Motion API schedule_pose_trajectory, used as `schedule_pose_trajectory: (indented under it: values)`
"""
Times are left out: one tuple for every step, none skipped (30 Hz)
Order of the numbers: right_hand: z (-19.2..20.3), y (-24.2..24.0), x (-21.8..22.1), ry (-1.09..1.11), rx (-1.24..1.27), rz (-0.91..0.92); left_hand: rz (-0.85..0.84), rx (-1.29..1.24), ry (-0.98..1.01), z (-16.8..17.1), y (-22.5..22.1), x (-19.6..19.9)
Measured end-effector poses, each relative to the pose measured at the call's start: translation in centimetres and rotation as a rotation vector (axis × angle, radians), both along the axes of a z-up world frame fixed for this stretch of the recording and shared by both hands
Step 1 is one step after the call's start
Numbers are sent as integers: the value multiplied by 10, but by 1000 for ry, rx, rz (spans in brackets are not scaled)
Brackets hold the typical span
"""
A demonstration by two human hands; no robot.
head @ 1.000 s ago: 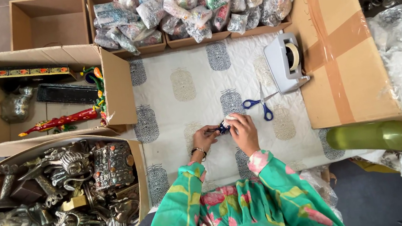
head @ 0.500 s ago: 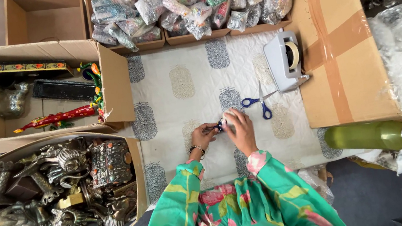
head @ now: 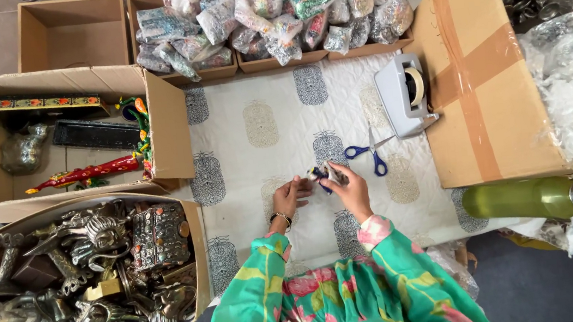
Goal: The person wraps small decorative figurines in bubble wrap, pressing the wrap around each item, and places the wrapped items into cardboard boxes alongside other already wrapped pieces. They occasionally reach into a box of unwrapped metal figurines to retrieve the next item.
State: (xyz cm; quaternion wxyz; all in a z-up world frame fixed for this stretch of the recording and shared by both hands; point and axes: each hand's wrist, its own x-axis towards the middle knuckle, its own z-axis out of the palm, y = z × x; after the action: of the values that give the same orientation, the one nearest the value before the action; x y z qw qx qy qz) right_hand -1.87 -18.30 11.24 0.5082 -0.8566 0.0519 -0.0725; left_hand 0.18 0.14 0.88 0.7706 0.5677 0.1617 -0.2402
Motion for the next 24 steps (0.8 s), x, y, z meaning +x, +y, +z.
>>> schedule_pose_trajectory:
  values:
    - [-6,-2,0,2,0,0,0,0,2,-7,0,-1]
    - [-12,-4,0,106,253,-35,3,30,-26,-14,-1,-2]
    - [-17,-6,1,208,508,-72,5,61,-56,-20,-2,-2]
    - [-21,-6,1,207,508,-74,3,61,-56,-12,-2,-2]
    - [-25,-5,0,279,656,-113,-13,98,-65,-3,-1,-2]
    - [-29,-4,0,351,804,-153,-30,134,-74,5,0,-2]
    - [-36,-4,-2,352,805,-152,-29,135,-73,1,0,-2]
    - [-43,-4,-3,348,748,-219,-31,110,-71,-4,-1,-3]
    - [-50,-4,-5,345,690,-283,-31,85,-68,-9,-1,-3]
    - [-46,-3,-4,348,689,-280,-27,86,-66,-4,0,-3]
    - [-43,-3,-4,233,612,-335,-47,87,-94,1,1,-4]
    - [-39,-3,-5,117,534,-388,-67,89,-122,6,1,-4]
    - [-28,-1,-5,118,532,-391,-68,87,-121,2,0,-4]
    - [-17,2,-6,-6,439,-383,-76,85,-150,-2,0,-4]
    - [-5,4,-7,-128,345,-375,-84,84,-178,-6,-1,-4]
    - [13,10,-9,-127,343,-378,-86,83,-176,-7,-1,-4]
    - [31,16,-11,-195,158,-316,-88,80,-179,-9,-1,-4]
    - [50,23,-13,-260,-26,-252,-90,76,-182,-10,0,-4]
    - [50,25,-15,-257,-26,-252,-90,77,-179,-4,0,-5]
    - [50,27,-17,-286,-163,-125,-97,94,-183,1,0,-6]
    - [50,29,-18,-314,-298,4,-103,112,-188,7,0,-6]
    - [46,28,-18,-313,-297,4,-103,113,-187,8,1,-6]
    - [43,26,-17,-283,-289,62,-108,122,-192,8,0,-6]
    - [40,25,-16,-253,-282,119,-112,132,-198,9,0,-6]
